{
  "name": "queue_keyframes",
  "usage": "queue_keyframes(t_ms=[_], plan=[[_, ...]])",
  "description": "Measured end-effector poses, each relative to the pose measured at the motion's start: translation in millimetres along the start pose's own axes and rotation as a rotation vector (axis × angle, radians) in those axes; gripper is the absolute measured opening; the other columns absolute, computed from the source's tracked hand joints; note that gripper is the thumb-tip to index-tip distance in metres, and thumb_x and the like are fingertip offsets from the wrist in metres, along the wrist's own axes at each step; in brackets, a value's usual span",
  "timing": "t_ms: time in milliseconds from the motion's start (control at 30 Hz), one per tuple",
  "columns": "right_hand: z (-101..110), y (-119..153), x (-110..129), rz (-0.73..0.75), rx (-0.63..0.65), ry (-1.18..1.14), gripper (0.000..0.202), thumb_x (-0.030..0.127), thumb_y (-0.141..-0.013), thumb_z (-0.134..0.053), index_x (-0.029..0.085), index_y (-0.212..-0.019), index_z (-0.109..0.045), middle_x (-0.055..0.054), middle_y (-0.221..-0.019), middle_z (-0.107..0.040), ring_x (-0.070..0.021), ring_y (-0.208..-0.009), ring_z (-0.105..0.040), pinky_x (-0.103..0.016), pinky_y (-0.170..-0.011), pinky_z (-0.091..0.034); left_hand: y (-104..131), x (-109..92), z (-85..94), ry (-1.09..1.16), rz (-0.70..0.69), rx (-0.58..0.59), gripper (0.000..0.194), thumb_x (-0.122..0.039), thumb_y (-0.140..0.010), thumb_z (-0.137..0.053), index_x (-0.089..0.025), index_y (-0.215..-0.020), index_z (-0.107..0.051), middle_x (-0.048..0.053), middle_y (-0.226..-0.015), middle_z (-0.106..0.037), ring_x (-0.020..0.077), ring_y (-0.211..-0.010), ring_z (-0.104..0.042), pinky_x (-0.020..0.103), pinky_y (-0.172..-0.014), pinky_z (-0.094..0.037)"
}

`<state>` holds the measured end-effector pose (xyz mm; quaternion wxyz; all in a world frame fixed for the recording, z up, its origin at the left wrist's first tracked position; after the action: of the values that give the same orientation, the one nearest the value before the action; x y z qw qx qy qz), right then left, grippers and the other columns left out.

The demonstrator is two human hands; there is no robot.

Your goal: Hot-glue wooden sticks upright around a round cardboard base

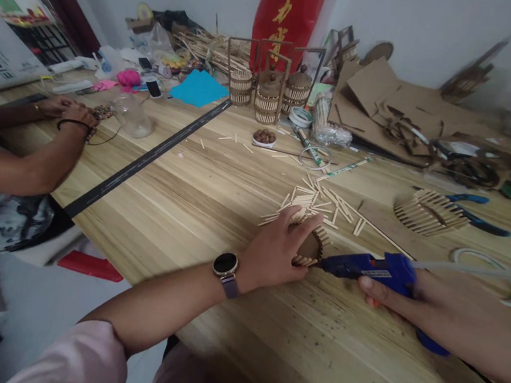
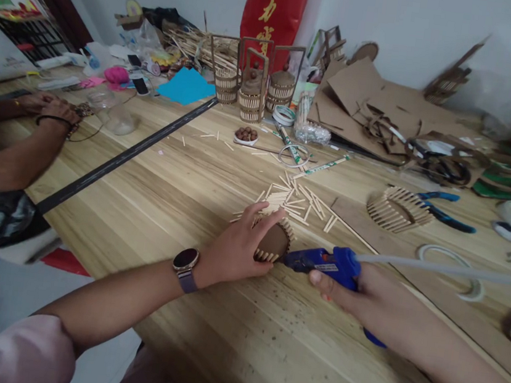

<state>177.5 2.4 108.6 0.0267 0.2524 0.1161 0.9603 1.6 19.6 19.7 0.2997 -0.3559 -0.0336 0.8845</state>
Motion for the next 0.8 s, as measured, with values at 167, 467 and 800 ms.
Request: queue_keyframes(t_ms=[167,467,800], plan=[[-5,1,3,0.012,0.196,0.011,0.052,0.084,-0.049,-0.044,0.033,-0.046,-0.055,-0.004,-0.045,-0.057,-0.0241,-0.046,-0.051,-0.04,-0.053,-0.05,0,0,-0.4,-0.011,-0.009,0.001,0.092,-0.022,-0.072,-0.072,-0.027,-0.148,-0.02,0.016,-0.151,-0.023,0.034,-0.141,-0.032,0.05,-0.107,-0.042],[-10,-5,-11,0.062,0.19,0.025,0.052,0.082,-0.057,-0.044,0.032,-0.048,-0.055,-0.004,-0.044,-0.055,-0.0246,-0.045,-0.05,-0.041,-0.052,-0.05,0,0,-0.3,0.0,-0.01,0.004,0.091,-0.021,-0.072,-0.072,-0.026,-0.147,-0.022,0.016,-0.151,-0.023,0.0315,-0.14,-0.033,0.047,-0.11,-0.04],[-5,-6,3,0.096,0.104,-0.027,0.044,0.077,-0.052,-0.052,0.034,-0.05,-0.064,0.001,-0.04,-0.055,-0.0217,-0.041,-0.05,-0.035,-0.043,-0.044,0,-1,0.4,0.008,0.002,0.008,0.091,-0.021,-0.072,-0.072,-0.028,-0.147,-0.021,0.015,-0.152,-0.023,0.0328,-0.141,-0.032,0.05,-0.108,-0.041]])
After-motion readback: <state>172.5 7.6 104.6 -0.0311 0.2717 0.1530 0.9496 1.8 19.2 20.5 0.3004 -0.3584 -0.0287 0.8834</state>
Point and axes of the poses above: each hand's wrist, its own y-axis away from the middle knuckle, its own z-axis out of the back of the hand, x = y × z, the point moved 4 cm from there along -y, towards the middle knuckle
